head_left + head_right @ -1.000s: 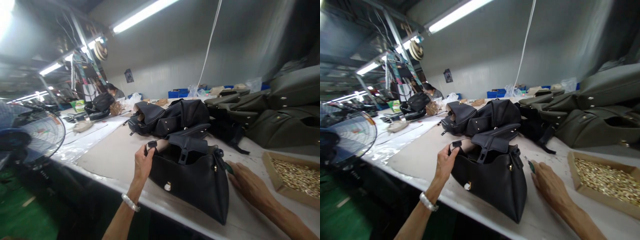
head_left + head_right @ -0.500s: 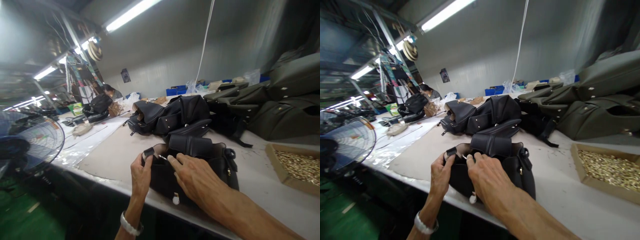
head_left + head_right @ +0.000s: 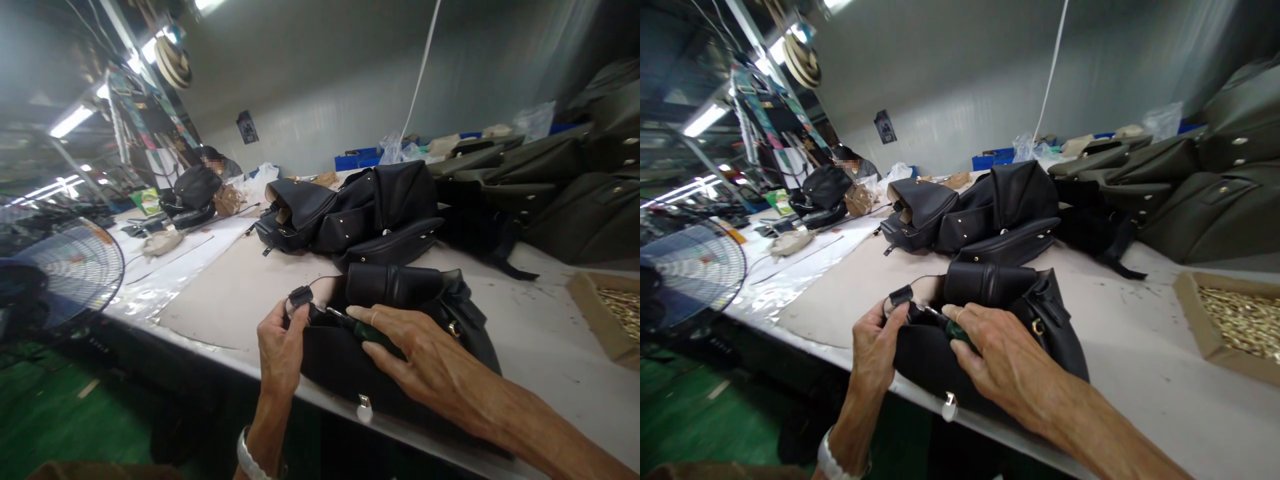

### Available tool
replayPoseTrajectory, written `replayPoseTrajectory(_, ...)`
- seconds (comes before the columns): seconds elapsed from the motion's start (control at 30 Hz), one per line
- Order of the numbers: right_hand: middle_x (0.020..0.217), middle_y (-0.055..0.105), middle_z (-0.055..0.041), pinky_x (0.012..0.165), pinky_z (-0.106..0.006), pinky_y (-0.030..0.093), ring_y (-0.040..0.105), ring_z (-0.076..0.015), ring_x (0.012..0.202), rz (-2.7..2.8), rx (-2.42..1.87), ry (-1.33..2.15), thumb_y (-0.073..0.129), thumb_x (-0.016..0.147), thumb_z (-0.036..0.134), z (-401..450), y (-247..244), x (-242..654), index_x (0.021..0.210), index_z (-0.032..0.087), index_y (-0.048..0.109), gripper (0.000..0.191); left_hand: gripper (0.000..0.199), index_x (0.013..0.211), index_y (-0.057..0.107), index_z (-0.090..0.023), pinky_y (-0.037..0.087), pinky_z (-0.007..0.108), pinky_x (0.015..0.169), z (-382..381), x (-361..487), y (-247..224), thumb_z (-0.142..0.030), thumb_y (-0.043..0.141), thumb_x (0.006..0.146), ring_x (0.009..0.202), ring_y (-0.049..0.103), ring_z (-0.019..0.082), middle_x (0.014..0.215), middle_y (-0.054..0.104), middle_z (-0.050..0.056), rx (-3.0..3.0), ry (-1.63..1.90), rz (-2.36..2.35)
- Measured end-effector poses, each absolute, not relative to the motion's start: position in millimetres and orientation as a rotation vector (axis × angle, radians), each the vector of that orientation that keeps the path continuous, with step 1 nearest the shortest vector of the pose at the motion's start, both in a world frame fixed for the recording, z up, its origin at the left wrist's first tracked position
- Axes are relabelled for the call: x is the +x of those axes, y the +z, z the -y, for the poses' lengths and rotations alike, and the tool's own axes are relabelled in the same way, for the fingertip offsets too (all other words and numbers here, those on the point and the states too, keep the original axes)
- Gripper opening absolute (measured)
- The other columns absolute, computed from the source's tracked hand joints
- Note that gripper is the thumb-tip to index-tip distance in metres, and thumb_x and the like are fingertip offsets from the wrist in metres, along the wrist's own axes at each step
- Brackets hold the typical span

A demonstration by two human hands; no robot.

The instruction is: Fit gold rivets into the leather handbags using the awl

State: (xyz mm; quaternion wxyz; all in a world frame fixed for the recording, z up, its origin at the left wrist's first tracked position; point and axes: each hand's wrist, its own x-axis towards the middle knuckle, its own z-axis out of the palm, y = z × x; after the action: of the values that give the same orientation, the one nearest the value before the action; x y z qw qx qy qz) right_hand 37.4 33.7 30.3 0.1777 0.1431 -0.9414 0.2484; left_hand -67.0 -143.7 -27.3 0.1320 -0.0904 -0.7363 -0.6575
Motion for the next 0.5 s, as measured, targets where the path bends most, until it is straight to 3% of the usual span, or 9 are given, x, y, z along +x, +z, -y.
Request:
replayPoseTrajectory(0.17, 0.123, 0.063, -0.0029, 0.103, -0.038, 0.044, 0.058, -0.0207, 0.114, 2.755, 0.363, 0.949, 0.05, 0.088, 0.021, -42.9, 40.1, 27.4, 0.128, 0.021, 0.059, 0.042, 0.036, 0.097, 0.069, -0.014, 0.048, 0.024, 0.07, 144.2, -69.1, -27.6, -0.044, 0.062, 0.08, 0.076, 0.06, 0.017, 0.082, 0.069, 0.004, -0.276, -1.892, 2.152)
replayPoseTrajectory(0.3, 0.107, 0.069, 0.0017, 0.094, -0.031, 0.046, 0.063, -0.0174, 0.1, 2.752, 0.427, 1.177, 0.05, 0.086, 0.017, -48.3, 47.4, 20.0, 0.124, 0.027, 0.063, 0.041, 0.033, 0.098, 0.068, -0.015, 0.048, 0.024, 0.072, 143.6, -69.7, -24.9, -0.043, 0.061, 0.081, 0.08, 0.06, 0.017, 0.085, 0.069, 0.003, -0.307, -1.849, 2.163)
replayPoseTrajectory(0.5, 0.093, 0.071, -0.0017, 0.072, -0.029, 0.052, 0.066, -0.0172, 0.076, 2.707, 0.166, 1.311, 0.048, 0.09, 0.021, -37.6, 40.3, 25.2, 0.123, 0.02, 0.063, 0.037, 0.034, 0.099, 0.067, -0.015, 0.048, 0.024, 0.071, 141.1, -69.8, -23.7, -0.044, 0.06, 0.082, 0.077, 0.059, 0.017, 0.08, 0.067, 0.003, -0.318, -1.8, 2.193)
